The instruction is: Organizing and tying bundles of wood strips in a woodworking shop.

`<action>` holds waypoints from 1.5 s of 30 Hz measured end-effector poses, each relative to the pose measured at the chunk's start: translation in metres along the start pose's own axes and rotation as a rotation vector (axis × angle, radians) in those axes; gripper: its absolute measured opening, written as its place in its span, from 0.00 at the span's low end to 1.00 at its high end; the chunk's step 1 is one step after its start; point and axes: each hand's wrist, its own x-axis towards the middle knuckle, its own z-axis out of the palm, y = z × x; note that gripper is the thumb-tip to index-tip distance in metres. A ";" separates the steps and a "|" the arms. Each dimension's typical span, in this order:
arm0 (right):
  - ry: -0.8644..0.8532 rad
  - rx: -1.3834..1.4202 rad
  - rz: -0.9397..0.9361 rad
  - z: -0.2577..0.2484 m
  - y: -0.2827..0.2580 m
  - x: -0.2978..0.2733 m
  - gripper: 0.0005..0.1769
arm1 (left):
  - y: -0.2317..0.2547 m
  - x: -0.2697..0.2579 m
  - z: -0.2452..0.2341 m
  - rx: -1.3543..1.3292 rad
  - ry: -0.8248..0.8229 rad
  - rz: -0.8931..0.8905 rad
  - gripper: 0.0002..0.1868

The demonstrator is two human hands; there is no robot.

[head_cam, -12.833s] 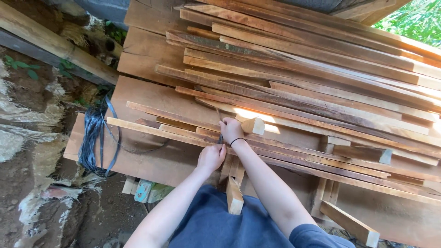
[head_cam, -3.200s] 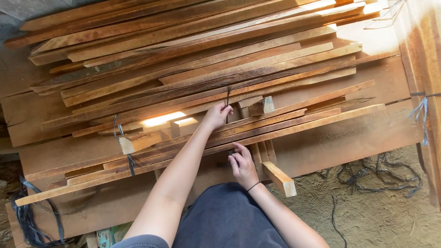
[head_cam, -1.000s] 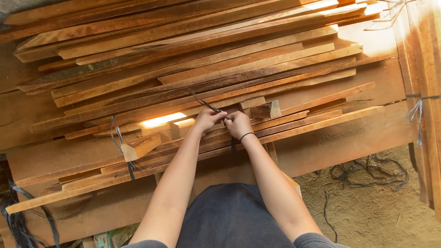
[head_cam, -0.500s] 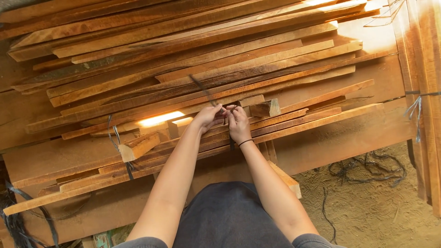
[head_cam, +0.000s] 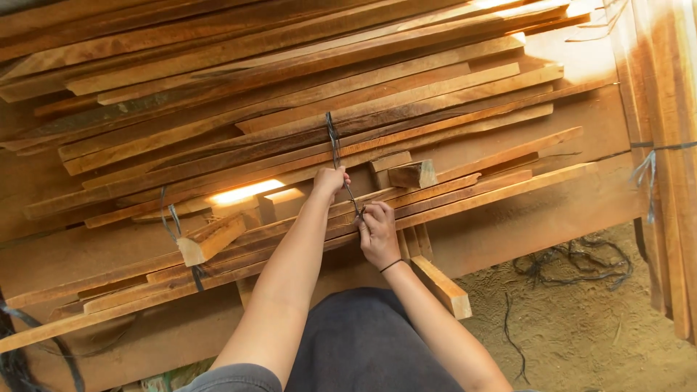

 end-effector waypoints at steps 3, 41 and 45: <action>-0.046 0.229 0.081 0.004 -0.008 0.017 0.10 | 0.012 -0.023 -0.028 -0.111 -0.010 0.023 0.18; -0.364 0.026 0.603 0.036 0.039 0.068 0.10 | 0.021 -0.096 -0.108 -0.006 -0.551 0.375 0.18; -0.361 0.063 0.647 0.025 0.030 0.072 0.10 | 0.022 -0.101 -0.100 -0.088 -0.484 0.216 0.14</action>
